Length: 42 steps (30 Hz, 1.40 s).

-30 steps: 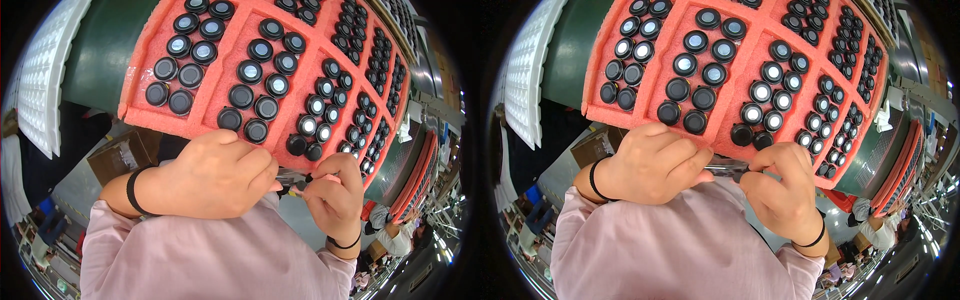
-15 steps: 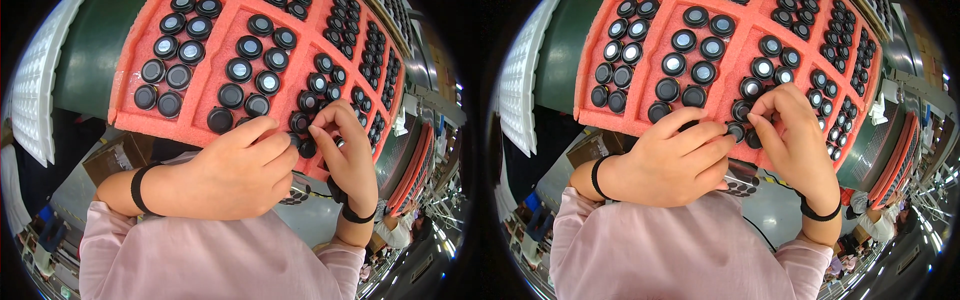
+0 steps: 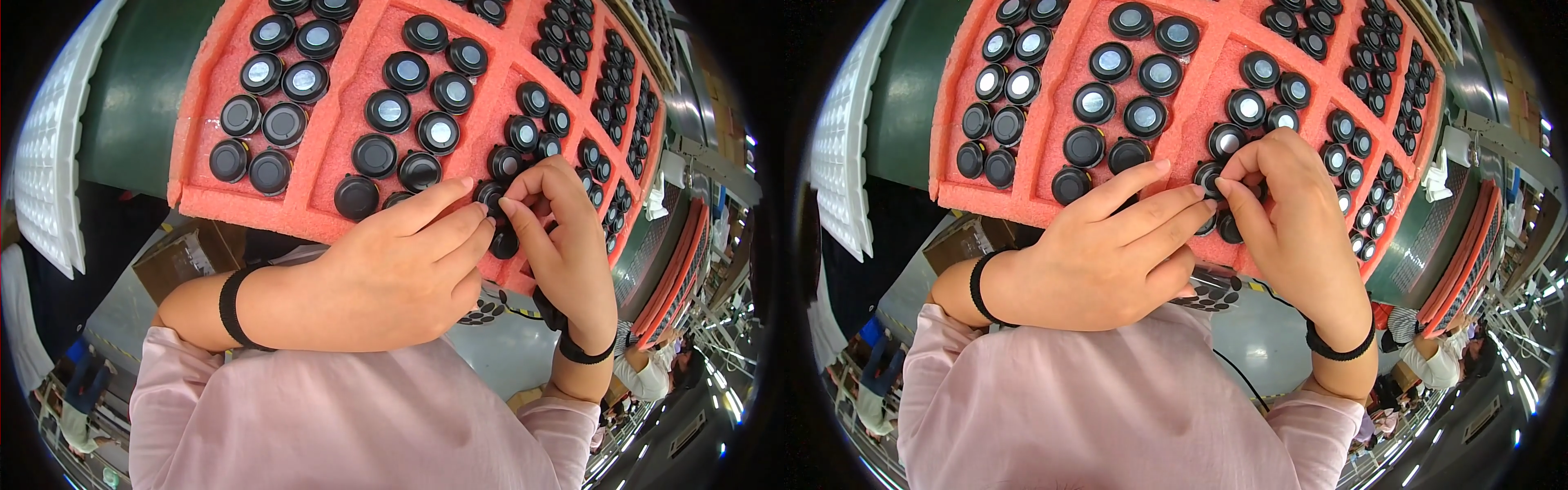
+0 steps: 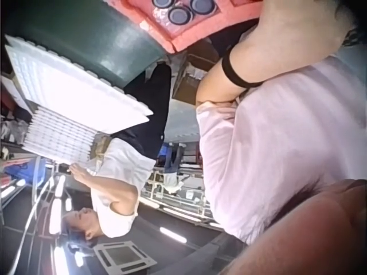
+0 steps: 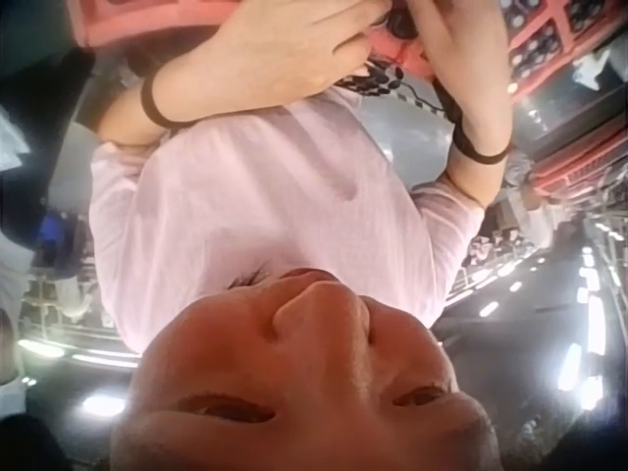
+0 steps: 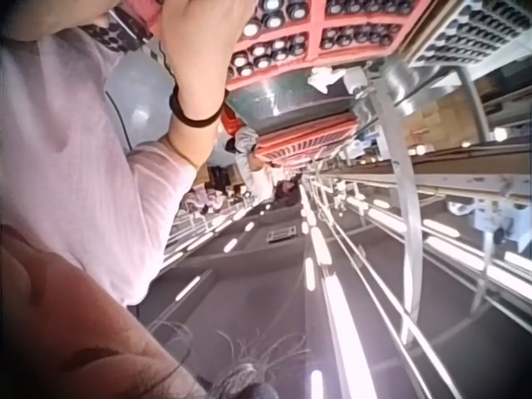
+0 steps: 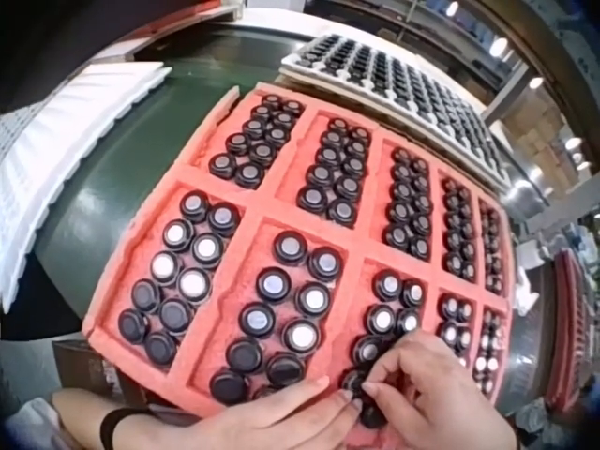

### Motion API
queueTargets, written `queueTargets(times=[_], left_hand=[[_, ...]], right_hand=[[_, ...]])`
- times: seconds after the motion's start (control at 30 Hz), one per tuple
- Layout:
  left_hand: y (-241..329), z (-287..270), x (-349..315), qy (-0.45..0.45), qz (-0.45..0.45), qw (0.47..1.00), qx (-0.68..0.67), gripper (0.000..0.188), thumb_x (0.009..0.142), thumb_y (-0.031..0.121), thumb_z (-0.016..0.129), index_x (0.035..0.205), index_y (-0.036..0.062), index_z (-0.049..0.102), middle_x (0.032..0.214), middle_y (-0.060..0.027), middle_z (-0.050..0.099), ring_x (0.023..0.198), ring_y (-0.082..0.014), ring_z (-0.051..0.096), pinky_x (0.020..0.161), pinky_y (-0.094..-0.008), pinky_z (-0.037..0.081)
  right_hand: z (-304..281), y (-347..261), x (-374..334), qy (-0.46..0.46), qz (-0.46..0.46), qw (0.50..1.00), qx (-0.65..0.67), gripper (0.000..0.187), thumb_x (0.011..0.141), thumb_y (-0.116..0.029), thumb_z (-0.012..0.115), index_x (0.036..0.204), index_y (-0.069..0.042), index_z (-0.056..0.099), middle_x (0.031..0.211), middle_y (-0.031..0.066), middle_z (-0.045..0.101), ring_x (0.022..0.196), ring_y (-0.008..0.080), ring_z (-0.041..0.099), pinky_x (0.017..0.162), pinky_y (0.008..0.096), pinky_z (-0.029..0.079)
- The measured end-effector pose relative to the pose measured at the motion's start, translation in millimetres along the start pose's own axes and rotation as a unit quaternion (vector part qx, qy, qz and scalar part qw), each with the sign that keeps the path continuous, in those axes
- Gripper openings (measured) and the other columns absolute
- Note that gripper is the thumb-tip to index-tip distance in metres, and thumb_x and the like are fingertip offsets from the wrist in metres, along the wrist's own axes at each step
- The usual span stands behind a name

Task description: The person peels small black stickers from a plastic sheet and presses them onto the centers of round black components arranged in a foam tray. Each sticker is applied individually to a component before another is removed from the sheet.

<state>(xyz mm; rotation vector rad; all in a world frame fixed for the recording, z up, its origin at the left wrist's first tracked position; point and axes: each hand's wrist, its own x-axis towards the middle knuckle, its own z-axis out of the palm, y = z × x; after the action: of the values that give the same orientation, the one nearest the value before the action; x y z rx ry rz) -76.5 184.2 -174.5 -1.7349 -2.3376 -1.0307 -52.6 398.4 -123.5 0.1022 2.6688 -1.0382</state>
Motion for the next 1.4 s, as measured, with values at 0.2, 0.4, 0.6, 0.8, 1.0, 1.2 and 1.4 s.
queueTargets(times=[0.2, 0.4, 0.6, 0.8, 1.0, 1.2, 1.4], left_hand=[[0.5, -0.5, -0.6, -0.006, -0.007, 1.0, -0.005, 0.021, 0.078, 0.025, 0.072, 0.081, 0.0043, 0.069, 0.12, -0.0163, 0.07, 0.12, -0.0291, 0.063, 0.113, -0.0519, 0.044], [1.0, -1.4, 0.1, -0.018, -0.003, 1.0, -0.001, 0.026, 0.078, 0.029, 0.074, 0.084, 0.0041, 0.069, 0.122, -0.0169, 0.07, 0.122, -0.0302, 0.062, 0.113, -0.0534, 0.044], [-0.9, -7.5, 0.4, -0.007, 0.011, 1.0, 0.0, 0.028, 0.078, 0.031, 0.073, 0.085, 0.0044, 0.068, 0.117, -0.0153, 0.07, 0.118, -0.0294, 0.063, 0.109, -0.052, 0.047], [0.9, -18.4, -5.6, -0.005, 0.008, 1.0, 0.001, 0.027, 0.084, 0.033, 0.071, 0.089, 0.0066, 0.069, 0.095, -0.0056, 0.065, 0.089, -0.0216, 0.06, 0.082, -0.0397, 0.048], [3.5, -20.4, -5.5, -0.007, 0.022, 1.0, 0.003, 0.026, 0.089, 0.033, 0.07, 0.091, 0.0074, 0.069, 0.085, -0.0012, 0.06, 0.073, -0.0175, 0.053, 0.066, -0.0335, 0.04], [6.5, -7.5, -4.2, 0.075, 0.037, 0.996, 0.017, 0.022, 0.081, 0.027, 0.073, 0.086, 0.0064, 0.068, 0.075, 0.0007, 0.051, 0.066, -0.0152, 0.049, 0.057, -0.0294, 0.035], [5.8, -10.7, -5.5, 0.055, 0.007, 0.998, -0.035, 0.022, 0.081, 0.026, 0.075, 0.087, 0.0054, 0.067, 0.071, 0.0014, 0.049, 0.06, -0.0137, 0.049, 0.053, -0.0292, 0.034]], right_hand=[[0.5, -0.2, -0.5, -0.014, -0.002, 0.999, -0.044, 0.011, 0.091, 0.003, 0.069, 0.097, 0.0, 0.06, 0.094, 0.0037, 0.054, 0.08, 0.0123, 0.054, 0.069, 0.0256, 0.045], [4.1, 4.7, -1.7, 0.021, -0.028, 0.997, -0.064, 0.013, 0.088, 0.007, 0.07, 0.095, 0.0, 0.06, 0.093, 0.0049, 0.055, 0.08, 0.0145, 0.056, 0.069, 0.0262, 0.045], [-7.7, 0.2, -13.3, 0.054, -0.128, 0.981, -0.133, 0.018, 0.083, 0.008, 0.074, 0.095, 0.001, 0.062, 0.091, 0.0067, 0.058, 0.083, 0.0199, 0.059, 0.073, 0.031, 0.047], [-21.5, -0.5, -46.9, -0.06, -0.037, 0.993, 0.097, 0.021, 0.079, 0.003, 0.081, 0.093, -0.001, 0.065, 0.09, 0.0108, 0.061, 0.088, 0.0272, 0.063, 0.073, 0.0382, 0.05], [-19.4, 7.8, -70.2, -0.062, -0.02, 0.989, 0.133, 0.029, 0.075, -0.006, 0.089, 0.092, -0.002, 0.066, 0.088, 0.0087, 0.064, 0.085, 0.0259, 0.065, 0.07, 0.0376, 0.052], [-16.1, 8.2, -74.5, -0.013, -0.086, 0.995, 0.045, 0.033, 0.071, -0.013, 0.091, 0.09, -0.003, 0.065, 0.087, 0.0078, 0.065, 0.079, 0.0274, 0.065, 0.068, 0.0385, 0.051], [-12.4, 15.2, -74.1, 0.05, -0.209, 0.975, -0.055, 0.034, 0.07, -0.018, 0.091, 0.086, -0.006, 0.064, 0.089, 0.0075, 0.064, 0.079, 0.0294, 0.063, 0.068, 0.0407, 0.051]])
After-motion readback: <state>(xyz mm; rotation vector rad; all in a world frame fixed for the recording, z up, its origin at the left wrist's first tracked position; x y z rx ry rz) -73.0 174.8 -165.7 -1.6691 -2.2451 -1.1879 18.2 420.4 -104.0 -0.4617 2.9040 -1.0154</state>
